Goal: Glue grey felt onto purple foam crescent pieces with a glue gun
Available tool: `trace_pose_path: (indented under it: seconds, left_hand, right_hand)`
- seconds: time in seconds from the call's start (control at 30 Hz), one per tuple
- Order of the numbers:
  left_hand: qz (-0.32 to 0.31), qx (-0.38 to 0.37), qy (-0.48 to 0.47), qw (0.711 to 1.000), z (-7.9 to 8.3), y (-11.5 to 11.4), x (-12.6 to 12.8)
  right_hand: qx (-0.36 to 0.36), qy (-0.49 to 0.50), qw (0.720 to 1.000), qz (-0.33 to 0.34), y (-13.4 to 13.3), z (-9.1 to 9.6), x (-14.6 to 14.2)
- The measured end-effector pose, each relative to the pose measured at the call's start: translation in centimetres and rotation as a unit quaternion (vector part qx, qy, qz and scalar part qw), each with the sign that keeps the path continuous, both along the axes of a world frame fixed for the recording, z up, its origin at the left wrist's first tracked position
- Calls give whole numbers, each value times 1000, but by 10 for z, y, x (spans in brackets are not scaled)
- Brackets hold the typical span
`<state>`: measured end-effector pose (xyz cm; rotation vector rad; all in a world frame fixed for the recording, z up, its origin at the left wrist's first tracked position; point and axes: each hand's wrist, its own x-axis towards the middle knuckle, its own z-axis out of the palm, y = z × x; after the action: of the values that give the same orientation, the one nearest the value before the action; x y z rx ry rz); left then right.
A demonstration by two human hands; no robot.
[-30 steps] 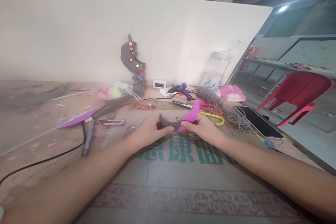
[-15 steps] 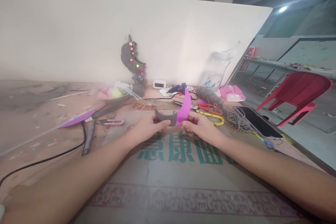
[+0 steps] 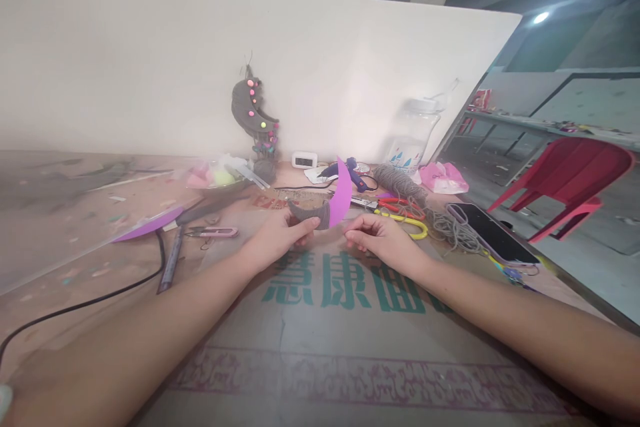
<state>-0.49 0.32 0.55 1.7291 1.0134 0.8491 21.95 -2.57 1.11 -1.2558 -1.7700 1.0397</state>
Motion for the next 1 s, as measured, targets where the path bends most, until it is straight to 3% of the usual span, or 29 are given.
trace_pose_path:
  seconds: [0.27,0.53,0.73,1.0]
  left_hand:
    - [-20,-1,22,1000,-1,-1,-2]
    - [-26,6,51,998,2,-3,-2]
    - [-64,-4,50,997,3,-4,-1]
    - [-37,-11,24,999,0,-3,-3]
  right_hand:
    - [15,-13,999,25,0,4,0]
    - [8,-6,1000,3,0,1,1]
    - [8,-8,1000,8,-1,2,1]
    - [-22,-15,1000,-3,-3,3,-1]
